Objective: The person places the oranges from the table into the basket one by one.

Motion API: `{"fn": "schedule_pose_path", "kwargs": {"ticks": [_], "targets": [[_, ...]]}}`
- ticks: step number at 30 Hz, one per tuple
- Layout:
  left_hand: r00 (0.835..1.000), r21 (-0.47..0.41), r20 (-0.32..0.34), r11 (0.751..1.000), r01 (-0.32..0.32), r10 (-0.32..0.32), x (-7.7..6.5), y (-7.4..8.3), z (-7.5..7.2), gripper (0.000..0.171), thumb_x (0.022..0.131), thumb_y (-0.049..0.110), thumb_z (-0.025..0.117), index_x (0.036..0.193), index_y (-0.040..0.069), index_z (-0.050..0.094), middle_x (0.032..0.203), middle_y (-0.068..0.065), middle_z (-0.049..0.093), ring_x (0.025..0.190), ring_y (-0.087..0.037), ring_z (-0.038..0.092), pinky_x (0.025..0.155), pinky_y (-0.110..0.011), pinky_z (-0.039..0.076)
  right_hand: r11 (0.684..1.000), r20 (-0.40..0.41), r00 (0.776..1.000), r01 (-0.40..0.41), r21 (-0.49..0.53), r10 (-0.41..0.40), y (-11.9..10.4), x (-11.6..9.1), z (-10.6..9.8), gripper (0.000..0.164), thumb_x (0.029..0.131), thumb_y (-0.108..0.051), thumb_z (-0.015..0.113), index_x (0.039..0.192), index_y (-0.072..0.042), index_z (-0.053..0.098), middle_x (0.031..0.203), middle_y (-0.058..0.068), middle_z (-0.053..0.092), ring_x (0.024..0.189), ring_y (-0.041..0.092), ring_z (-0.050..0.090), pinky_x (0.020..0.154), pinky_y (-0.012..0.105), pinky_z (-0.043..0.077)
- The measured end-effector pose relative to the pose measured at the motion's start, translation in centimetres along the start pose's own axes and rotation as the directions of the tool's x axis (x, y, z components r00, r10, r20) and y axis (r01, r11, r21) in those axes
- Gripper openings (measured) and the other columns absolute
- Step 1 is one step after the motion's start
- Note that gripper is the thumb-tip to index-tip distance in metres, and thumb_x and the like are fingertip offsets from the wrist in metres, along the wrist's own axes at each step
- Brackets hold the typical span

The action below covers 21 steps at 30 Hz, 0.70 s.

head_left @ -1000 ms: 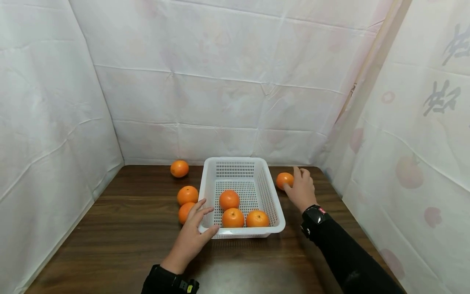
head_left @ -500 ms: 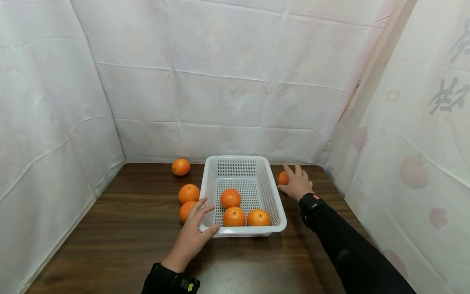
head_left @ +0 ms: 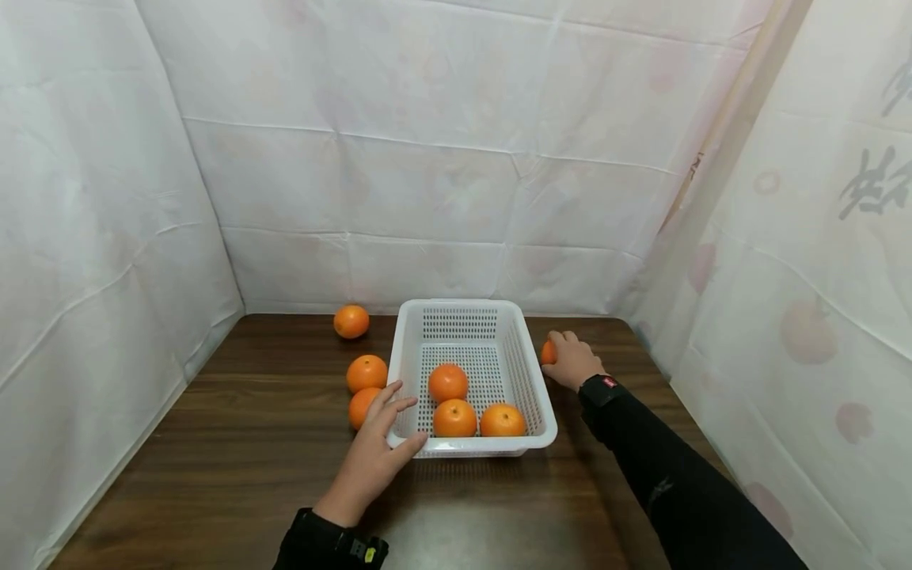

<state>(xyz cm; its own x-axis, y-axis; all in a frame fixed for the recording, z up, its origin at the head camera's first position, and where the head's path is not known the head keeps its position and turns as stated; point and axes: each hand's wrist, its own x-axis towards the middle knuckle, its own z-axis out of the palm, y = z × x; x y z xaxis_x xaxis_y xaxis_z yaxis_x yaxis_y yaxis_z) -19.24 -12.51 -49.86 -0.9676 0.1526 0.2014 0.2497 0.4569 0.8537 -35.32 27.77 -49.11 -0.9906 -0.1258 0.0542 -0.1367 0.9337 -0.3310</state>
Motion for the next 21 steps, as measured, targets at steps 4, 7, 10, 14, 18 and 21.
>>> {"fn": "schedule_pose_path", "kwargs": {"ticks": [4,7,10,14,18,21], "targets": [[1.000,-0.008,-0.007,1.000,-0.008,0.008,0.0,0.2,-0.1,0.052,0.095,0.039,0.080,0.142,0.023,0.065,0.174,-0.001,0.030,0.160,-0.036,0.030,0.120,-0.071,0.035,0.999,0.034,0.999,-0.006,0.032,0.004,-0.1,-0.3,0.1,0.073,0.096,-0.033,0.073,0.157,-0.006,0.044,0.147,0.031,0.048,0.106,0.047,0.060,0.084,0.054,0.055],[1.000,-0.008,-0.013,1.000,-0.024,0.023,0.0,0.2,-0.1,0.053,0.095,0.042,0.079,0.142,0.022,0.065,0.174,-0.003,0.030,0.160,-0.037,0.030,0.119,-0.071,0.036,0.999,0.052,0.999,-0.011,0.037,0.009,-0.1,-0.4,0.2,0.075,0.094,-0.034,0.076,0.156,-0.005,0.046,0.142,0.031,0.050,0.097,0.040,0.062,0.082,0.049,0.056],[0.999,-0.005,-0.018,0.999,-0.033,0.033,-0.1,0.0,-0.1,0.054,0.095,0.044,0.079,0.142,0.022,0.065,0.174,-0.004,0.031,0.159,-0.037,0.031,0.118,-0.072,0.037,0.999,0.081,0.997,-0.005,0.044,0.002,-0.2,-0.4,0.3,0.072,0.092,-0.039,0.076,0.150,-0.005,0.052,0.128,0.027,0.058,0.088,0.031,0.061,0.077,0.044,0.054],[1.000,-0.005,-0.015,1.000,-0.026,0.026,-0.2,-0.1,-0.1,0.053,0.094,0.045,0.079,0.141,0.023,0.065,0.174,-0.003,0.031,0.159,-0.037,0.031,0.119,-0.071,0.036,0.999,0.123,0.992,-0.015,0.034,0.011,-0.5,-0.5,0.4,0.072,0.092,-0.046,0.072,0.149,-0.006,0.055,0.117,0.020,0.067,0.085,0.028,0.060,0.075,0.041,0.051],[1.000,-0.006,-0.010,1.000,-0.023,0.023,-0.2,-0.1,-0.1,0.053,0.094,0.044,0.080,0.141,0.024,0.065,0.174,-0.002,0.030,0.160,-0.036,0.030,0.120,-0.071,0.036,0.998,0.148,0.987,-0.063,0.021,0.059,-1.2,-1.1,0.3,0.078,0.095,-0.053,0.069,0.156,-0.007,0.051,0.138,0.021,0.068,0.109,0.035,0.067,0.095,0.052,0.055],[0.999,0.001,-0.009,0.999,-0.033,0.033,-0.2,-0.1,0.0,0.053,0.095,0.043,0.079,0.142,0.023,0.065,0.174,-0.003,0.030,0.159,-0.037,0.031,0.119,-0.071,0.037,0.996,0.180,0.980,-0.091,0.023,0.086,-2.3,-1.6,0.1,0.066,0.097,-0.052,0.067,0.148,-0.011,0.061,0.144,0.019,0.067,0.123,0.037,0.065,0.107,0.058,0.050]]}}
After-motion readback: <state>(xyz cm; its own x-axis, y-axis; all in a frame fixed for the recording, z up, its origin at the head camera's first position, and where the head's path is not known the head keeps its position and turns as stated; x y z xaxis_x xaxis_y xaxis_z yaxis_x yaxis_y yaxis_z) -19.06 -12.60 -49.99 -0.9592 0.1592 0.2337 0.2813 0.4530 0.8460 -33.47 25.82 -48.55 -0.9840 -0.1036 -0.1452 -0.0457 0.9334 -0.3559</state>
